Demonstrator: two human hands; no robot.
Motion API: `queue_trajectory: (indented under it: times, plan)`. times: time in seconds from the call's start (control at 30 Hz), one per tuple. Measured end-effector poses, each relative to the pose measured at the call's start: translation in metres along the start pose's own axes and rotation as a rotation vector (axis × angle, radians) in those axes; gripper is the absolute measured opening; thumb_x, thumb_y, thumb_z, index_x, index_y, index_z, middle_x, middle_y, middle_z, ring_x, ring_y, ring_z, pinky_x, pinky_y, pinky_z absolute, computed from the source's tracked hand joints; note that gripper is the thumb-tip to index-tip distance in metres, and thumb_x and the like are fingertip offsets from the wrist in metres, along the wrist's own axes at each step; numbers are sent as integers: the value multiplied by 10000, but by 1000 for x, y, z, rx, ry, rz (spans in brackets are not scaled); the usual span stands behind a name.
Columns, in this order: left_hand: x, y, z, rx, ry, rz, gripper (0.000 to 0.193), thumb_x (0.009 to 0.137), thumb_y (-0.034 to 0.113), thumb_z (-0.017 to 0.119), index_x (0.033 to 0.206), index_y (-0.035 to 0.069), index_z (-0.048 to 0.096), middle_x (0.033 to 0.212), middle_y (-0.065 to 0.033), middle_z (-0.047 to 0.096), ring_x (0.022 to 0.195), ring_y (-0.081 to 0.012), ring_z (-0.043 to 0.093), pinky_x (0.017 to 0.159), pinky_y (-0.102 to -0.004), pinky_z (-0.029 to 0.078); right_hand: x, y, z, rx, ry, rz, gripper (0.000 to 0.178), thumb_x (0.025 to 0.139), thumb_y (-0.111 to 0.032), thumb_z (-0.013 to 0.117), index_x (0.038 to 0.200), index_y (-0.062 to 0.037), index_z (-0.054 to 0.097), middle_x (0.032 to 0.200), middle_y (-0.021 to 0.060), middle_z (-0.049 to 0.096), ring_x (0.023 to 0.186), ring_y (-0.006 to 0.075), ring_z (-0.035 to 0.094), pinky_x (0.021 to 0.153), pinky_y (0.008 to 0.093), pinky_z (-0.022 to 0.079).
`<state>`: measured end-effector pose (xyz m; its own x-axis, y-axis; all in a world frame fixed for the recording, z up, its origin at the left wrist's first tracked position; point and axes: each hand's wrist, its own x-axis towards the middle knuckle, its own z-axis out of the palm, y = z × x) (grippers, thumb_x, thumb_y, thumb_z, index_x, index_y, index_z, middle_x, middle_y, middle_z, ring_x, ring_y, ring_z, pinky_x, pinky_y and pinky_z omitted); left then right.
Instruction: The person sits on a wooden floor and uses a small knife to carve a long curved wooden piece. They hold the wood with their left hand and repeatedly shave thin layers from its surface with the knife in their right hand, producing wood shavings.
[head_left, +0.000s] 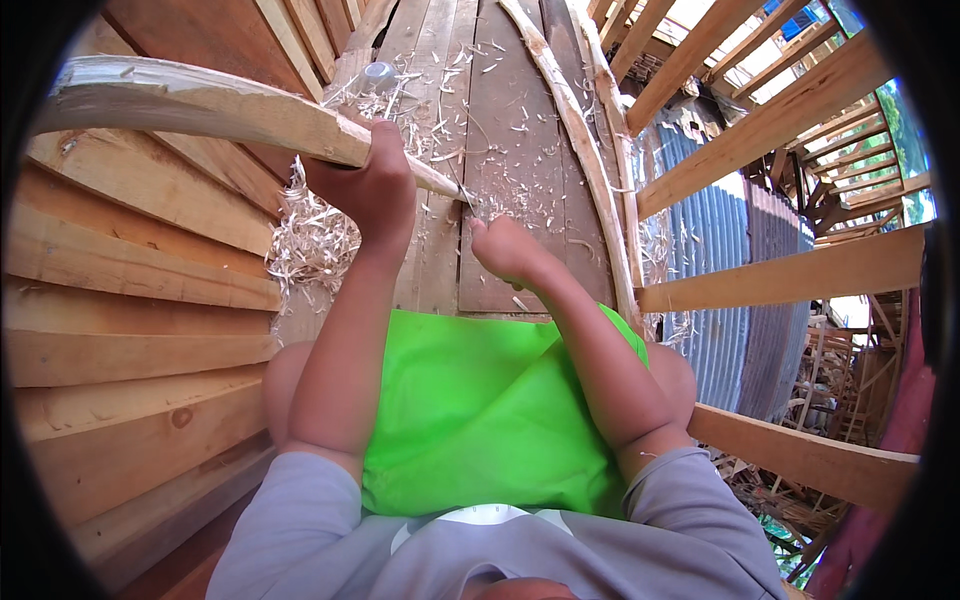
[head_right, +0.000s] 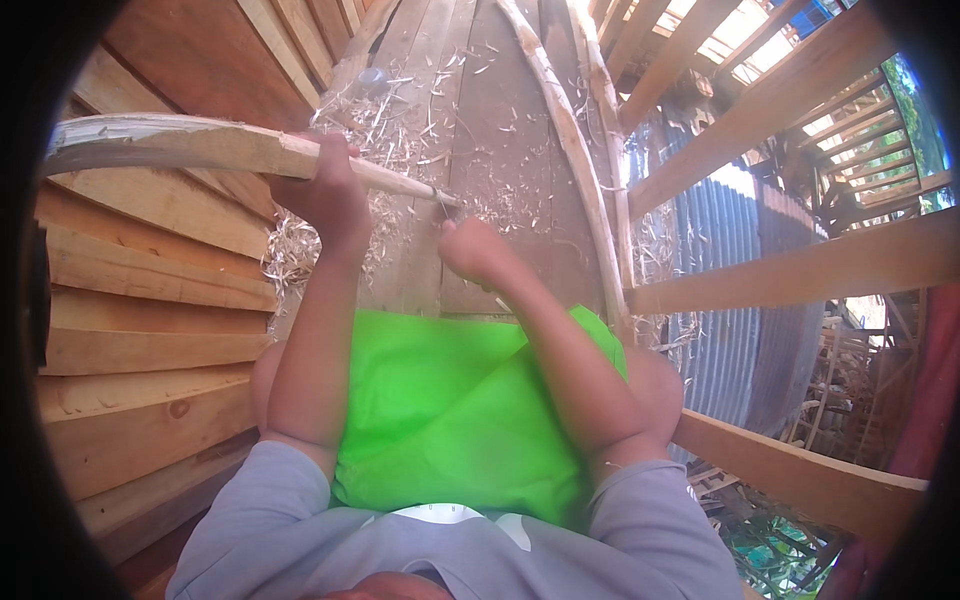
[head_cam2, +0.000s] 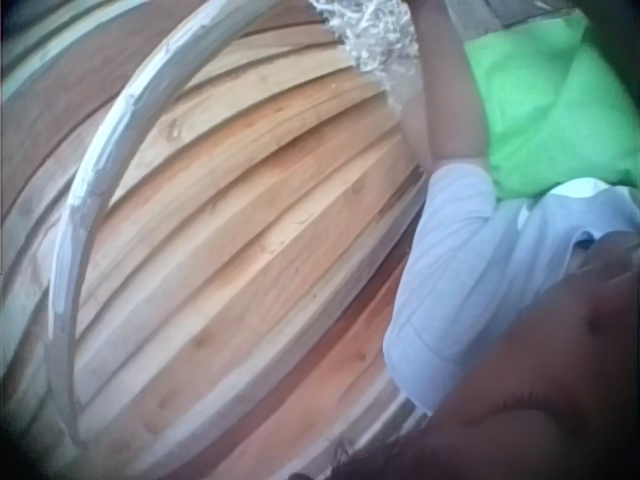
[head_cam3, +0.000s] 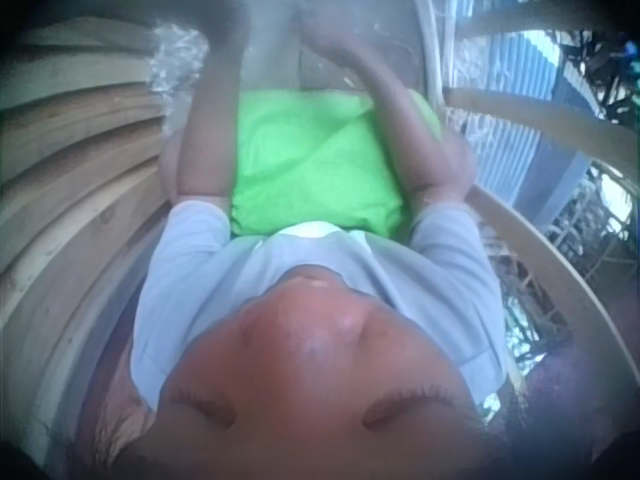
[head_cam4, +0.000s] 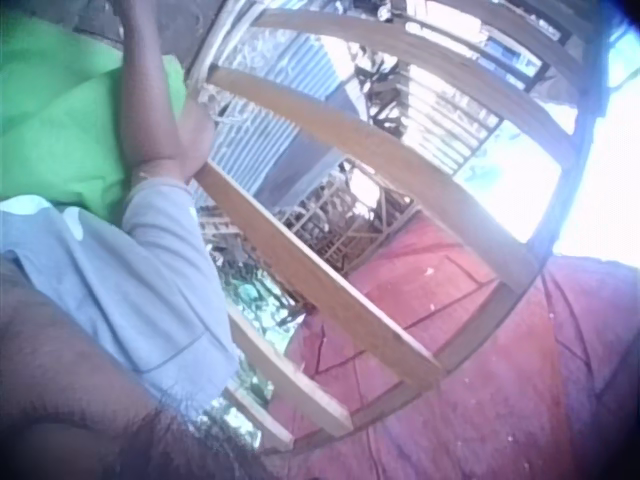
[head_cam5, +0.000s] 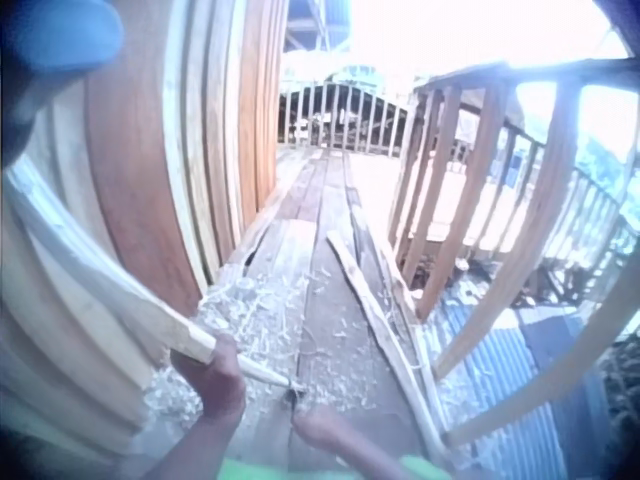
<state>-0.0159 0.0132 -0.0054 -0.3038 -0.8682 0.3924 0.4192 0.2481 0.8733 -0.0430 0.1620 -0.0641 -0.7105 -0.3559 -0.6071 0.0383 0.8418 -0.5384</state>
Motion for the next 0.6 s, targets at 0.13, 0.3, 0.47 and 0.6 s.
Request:
queue_trajectory:
  times: [0.13, 0.3, 0.47, 0.6]
  plan:
    - [0, -3, 10, -24, 94, 68, 194, 705, 28, 647, 844, -18, 520, 785, -65, 579, 726, -172, 572, 748, -319, 476, 10, -11, -9, 72, -42, 4, 548, 1030, -362, 352, 1127, 110, 611, 1033, 294, 663, 848, 375, 694, 698, 469, 579]
    - [4, -2, 0, 107, -19, 95, 327, 725, 50, 628, 995, -31, 463, 717, -105, 615, 721, -204, 612, 750, -336, 494, 0, -11, -8, 39, -49, 7, 534, 1021, -354, 356, 1148, 92, 621, 1064, 293, 660, 927, 385, 688, 759, 478, 573]
    - [-2, 12, -1, 1, -82, -28, 298, 725, 40, 631, 968, -27, 471, 698, -99, 618, 705, -194, 610, 756, -343, 494, 2, 0, 1, -9, -11, -55, 538, 1020, -364, 363, 1142, 91, 624, 1024, 269, 672, 908, 393, 689, 755, 478, 572]
    - [-2, 18, 1, 13, -90, -87, 305, 734, 38, 651, 972, -18, 468, 727, -103, 596, 735, -186, 590, 803, -341, 482, 9, -11, -1, 84, 17, 6, 535, 1016, -368, 378, 1140, 91, 623, 1032, 265, 673, 927, 394, 681, 779, 480, 560]
